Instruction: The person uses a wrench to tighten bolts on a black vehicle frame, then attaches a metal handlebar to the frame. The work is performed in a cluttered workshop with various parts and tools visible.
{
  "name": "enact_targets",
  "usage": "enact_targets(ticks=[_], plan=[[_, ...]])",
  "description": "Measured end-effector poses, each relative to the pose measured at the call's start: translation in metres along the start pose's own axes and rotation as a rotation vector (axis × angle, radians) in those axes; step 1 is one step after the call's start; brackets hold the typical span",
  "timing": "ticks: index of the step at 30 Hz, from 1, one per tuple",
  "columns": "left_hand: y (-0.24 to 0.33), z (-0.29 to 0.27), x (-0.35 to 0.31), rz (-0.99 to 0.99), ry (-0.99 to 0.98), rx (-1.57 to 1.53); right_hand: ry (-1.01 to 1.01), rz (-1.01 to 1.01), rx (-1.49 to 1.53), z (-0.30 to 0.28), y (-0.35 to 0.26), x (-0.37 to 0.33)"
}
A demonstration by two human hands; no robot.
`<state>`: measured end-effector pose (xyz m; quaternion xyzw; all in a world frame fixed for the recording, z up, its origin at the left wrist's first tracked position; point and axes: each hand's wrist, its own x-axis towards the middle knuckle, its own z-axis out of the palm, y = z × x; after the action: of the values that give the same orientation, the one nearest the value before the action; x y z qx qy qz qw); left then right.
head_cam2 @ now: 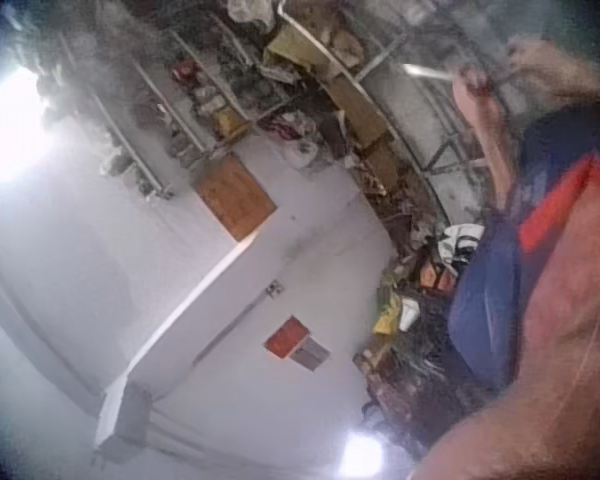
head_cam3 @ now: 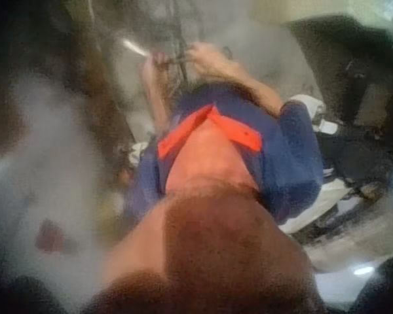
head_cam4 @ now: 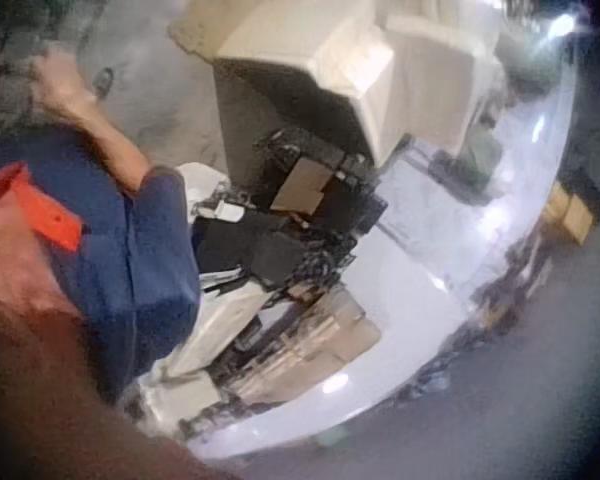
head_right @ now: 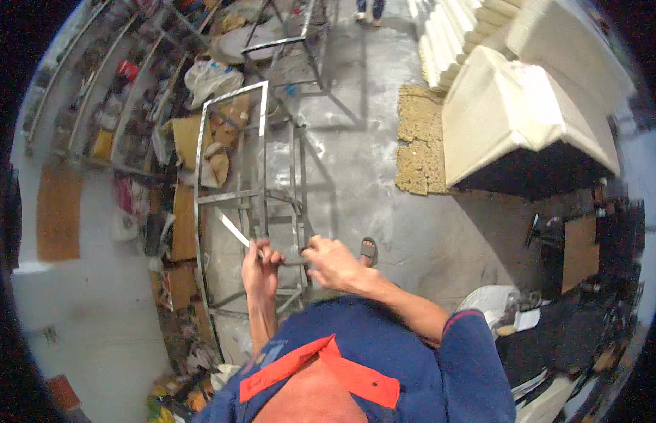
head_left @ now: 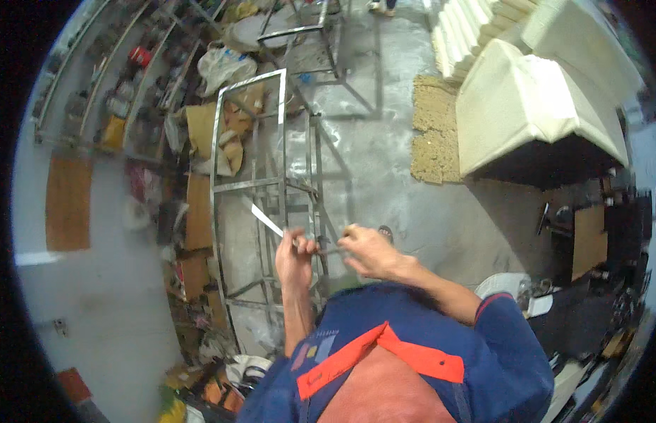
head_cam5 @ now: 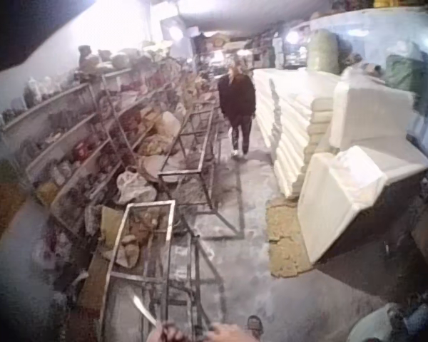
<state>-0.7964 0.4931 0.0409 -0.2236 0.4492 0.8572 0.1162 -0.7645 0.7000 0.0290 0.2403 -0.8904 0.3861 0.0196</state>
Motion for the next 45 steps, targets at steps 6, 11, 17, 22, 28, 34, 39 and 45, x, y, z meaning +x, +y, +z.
enact_targets(ticks=[6, 11, 17, 22, 28, 34, 39, 45], plan=[[0.032, 0.102, 0.15, 0.228, -0.047, 0.323, 0.269, 0.017, 0.801, -0.211, -0.015, 0.045], [0.051, 0.165, 0.289, 0.271, -0.071, 0.438, 0.176, 0.36, 0.316, -0.195, 0.125, 0.134], [0.063, 0.247, 0.486, 0.274, -0.012, 0.684, 0.07, 0.687, 0.243, -0.249, 0.36, 0.257], [0.051, 0.316, 0.658, 0.504, -0.121, 1.032, 0.198, 1.108, -0.077, -0.296, 0.568, 0.226], [0.04, 0.398, 0.825, -0.029, -0.193, 1.33, 0.365, 1.671, 0.423, -0.365, 0.694, 0.24], [0.035, 0.514, 0.961, -0.109, -0.089, 1.147, 0.132, 1.615, 0.396, -0.477, 0.899, 0.363], [0.057, 0.662, 1.089, -0.058, -0.049, 0.931, 0.116, 1.199, -0.034, -0.62, 1.084, 0.609], [0.055, 0.794, 1.244, -0.039, 0.005, 1.035, 0.255, 0.77, 0.219, -0.758, 1.167, 0.93]])
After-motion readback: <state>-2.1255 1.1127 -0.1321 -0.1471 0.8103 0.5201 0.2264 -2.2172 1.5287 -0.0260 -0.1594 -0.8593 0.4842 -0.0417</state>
